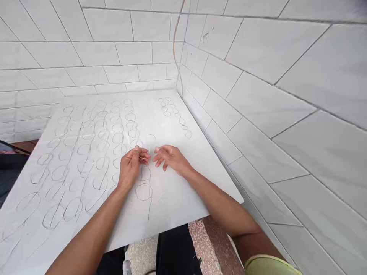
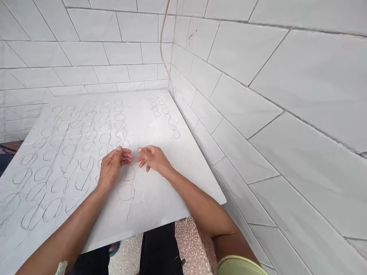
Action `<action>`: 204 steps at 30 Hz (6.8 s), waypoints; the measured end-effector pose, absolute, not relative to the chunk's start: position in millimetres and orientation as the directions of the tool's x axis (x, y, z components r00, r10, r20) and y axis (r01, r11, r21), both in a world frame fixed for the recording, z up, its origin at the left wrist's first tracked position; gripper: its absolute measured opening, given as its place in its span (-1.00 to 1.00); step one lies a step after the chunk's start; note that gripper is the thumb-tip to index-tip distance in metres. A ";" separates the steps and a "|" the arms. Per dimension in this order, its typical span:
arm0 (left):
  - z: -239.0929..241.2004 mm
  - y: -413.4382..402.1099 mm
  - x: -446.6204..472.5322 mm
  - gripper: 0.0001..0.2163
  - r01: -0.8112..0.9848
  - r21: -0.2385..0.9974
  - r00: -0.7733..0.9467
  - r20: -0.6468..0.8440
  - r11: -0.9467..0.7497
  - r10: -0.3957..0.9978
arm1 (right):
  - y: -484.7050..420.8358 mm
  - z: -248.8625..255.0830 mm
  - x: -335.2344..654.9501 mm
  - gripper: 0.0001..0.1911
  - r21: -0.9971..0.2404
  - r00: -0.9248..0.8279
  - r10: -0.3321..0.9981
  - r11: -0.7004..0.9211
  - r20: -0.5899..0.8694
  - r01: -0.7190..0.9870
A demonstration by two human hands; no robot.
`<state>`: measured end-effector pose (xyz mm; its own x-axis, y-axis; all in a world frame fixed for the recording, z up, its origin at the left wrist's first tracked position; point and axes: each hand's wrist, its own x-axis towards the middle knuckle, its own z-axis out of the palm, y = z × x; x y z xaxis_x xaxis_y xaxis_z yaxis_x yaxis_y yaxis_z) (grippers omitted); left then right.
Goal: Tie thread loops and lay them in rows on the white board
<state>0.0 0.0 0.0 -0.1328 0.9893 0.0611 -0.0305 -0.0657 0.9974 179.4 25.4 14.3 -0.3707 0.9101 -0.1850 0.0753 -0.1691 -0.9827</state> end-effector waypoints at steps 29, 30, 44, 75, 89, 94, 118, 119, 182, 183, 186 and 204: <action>14.7 -2.4 -6.7 -0.74 0.186 0.981 -0.053 0.065 -0.054 0.996 | 19.4 4.5 177.2 -0.70 -0.996 -0.361 0.931 0.074 0.050 0.053; 16.2 -1.2 -9.5 -0.75 0.115 0.993 -0.029 0.016 -0.013 0.999 | 20.4 5.5 178.8 -0.69 -0.998 -0.391 0.919 0.055 0.047 0.010; 20.8 2.0 -17.1 -0.81 -0.329 0.876 0.266 -0.272 0.352 0.925 | 22.9 4.4 180.3 -0.66 -0.981 -0.563 0.824 -0.047 0.069 -0.188; 26.3 -1.4 -14.9 -0.81 -0.275 0.905 0.180 -0.283 0.325 0.942 | 22.1 9.6 183.2 -0.74 -0.969 -0.432 0.878 0.122 0.206 -0.215; 34.1 -3.4 -20.2 -0.84 -0.151 0.962 0.159 -0.204 0.228 0.966 | 26.7 10.8 189.5 -0.69 -0.955 -0.505 0.848 0.001 0.159 -0.298; 28.6 -3.4 -12.7 -0.83 -0.128 0.984 0.051 -0.118 0.123 0.992 | 26.5 15.9 189.2 -0.59 -0.968 -0.439 0.887 0.030 0.141 -0.249; 14.8 -5.1 -9.4 -0.73 0.187 0.974 0.069 -0.141 0.126 0.988 | 27.8 -4.9 188.1 -0.62 -0.860 -0.331 0.869 0.454 0.369 0.232; 15.2 -5.4 -9.6 -0.73 0.192 0.972 0.078 -0.152 0.135 0.985 | 28.9 -5.3 189.7 -0.60 -0.848 -0.351 0.851 0.480 0.390 0.223; 16.0 -6.5 2.0 -0.69 -0.079 0.981 -0.024 -0.179 0.176 0.984 | 15.4 -7.3 172.5 -0.68 -0.948 -0.370 0.924 0.198 0.095 0.249; 16.3 -6.4 2.1 -0.69 -0.087 0.980 -0.019 -0.182 0.180 0.983 | 16.1 -6.9 172.8 -0.68 -0.949 -0.371 0.924 0.197 0.095 0.246; 16.4 -6.4 2.2 -0.69 -0.128 0.973 -0.021 -0.194 0.190 0.981 | 17.8 -6.7 173.4 -0.68 -0.951 -0.365 0.925 0.202 0.106 0.233; 15.8 -3.9 -2.4 -0.72 -0.046 0.982 -0.001 -0.186 0.185 0.983 | 20.6 -5.6 180.6 -0.61 -0.866 -0.430 0.873 0.385 0.230 0.320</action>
<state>-2.4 -3.9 15.8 -0.0013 0.9826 -0.1857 -0.0455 0.1854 0.9816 180.6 20.6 -5.6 -0.4301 0.8730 0.2298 0.3198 0.3854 -0.8656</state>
